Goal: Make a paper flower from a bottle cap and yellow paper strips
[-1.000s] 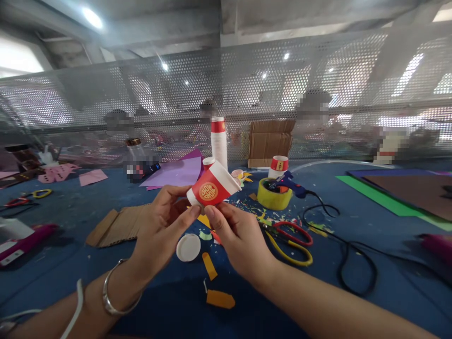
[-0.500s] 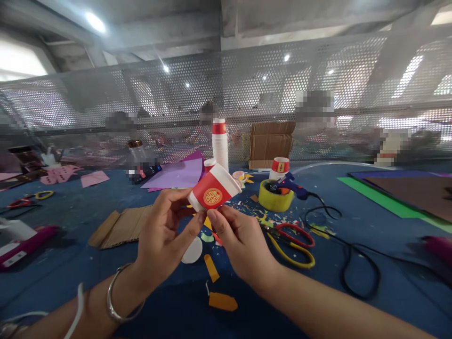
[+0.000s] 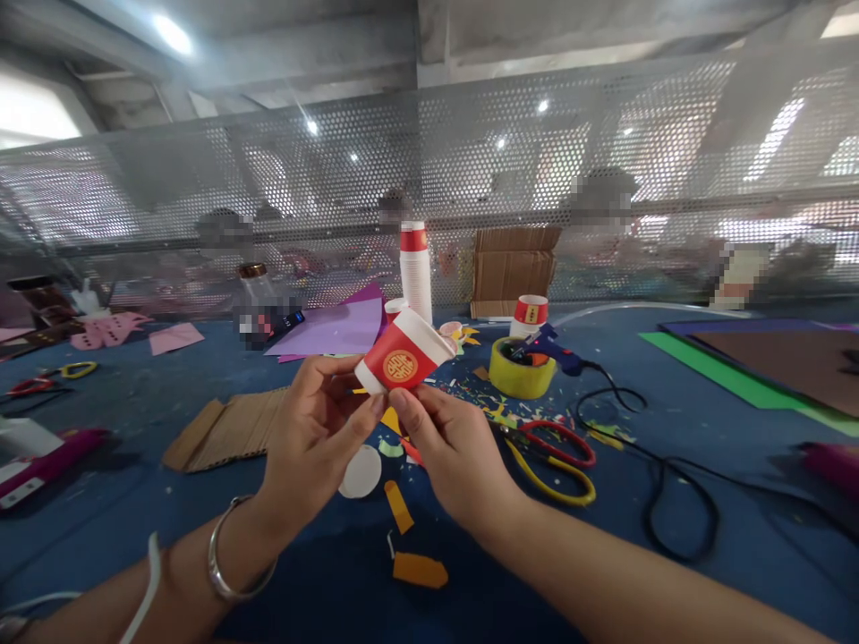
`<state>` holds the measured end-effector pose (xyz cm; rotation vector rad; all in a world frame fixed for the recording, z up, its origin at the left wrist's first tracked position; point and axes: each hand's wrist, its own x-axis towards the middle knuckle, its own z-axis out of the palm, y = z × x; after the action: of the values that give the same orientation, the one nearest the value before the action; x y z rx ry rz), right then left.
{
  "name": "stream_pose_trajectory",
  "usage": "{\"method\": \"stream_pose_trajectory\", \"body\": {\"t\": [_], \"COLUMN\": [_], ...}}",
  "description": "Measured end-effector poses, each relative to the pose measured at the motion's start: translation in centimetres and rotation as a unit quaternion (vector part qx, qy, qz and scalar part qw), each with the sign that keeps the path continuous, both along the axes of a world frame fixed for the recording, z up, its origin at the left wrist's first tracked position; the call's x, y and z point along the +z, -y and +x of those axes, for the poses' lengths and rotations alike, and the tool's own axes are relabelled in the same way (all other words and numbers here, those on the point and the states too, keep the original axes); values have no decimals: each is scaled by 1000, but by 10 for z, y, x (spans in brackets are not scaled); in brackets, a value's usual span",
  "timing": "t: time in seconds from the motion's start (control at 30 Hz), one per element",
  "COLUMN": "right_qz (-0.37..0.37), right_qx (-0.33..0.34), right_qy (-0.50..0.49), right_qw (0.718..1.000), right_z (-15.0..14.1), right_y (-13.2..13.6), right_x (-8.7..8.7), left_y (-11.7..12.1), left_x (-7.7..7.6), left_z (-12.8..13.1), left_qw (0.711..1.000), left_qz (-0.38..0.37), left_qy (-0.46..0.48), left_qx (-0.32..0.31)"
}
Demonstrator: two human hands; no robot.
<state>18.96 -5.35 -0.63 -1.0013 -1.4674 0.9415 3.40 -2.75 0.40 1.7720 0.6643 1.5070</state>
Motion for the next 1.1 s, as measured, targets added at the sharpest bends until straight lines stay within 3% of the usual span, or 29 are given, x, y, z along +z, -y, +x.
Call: {"method": "stream_pose_trajectory", "body": {"t": [0.27,0.67,0.93,1.1], "right_qz": [-18,-13,-10,-17], "right_qx": [4,11,21,6], "right_qy": [4,-15,-12,8], "right_qw": [1000,1000,1000,1000], "right_z": [1,1,2,3], "right_y": [-2,0,0,-3], "right_x": [-2,1,4,2], "left_y": [-4,-5,-2,-4], "left_x": [-2,-6,3,3], "left_z": [0,-4,3,2], "left_qw": [1000,984,998,998], "left_qz": [-19,110,-54,-62], "left_qy": [3,-90,32,29], "left_qx": [14,104,15,13]}}
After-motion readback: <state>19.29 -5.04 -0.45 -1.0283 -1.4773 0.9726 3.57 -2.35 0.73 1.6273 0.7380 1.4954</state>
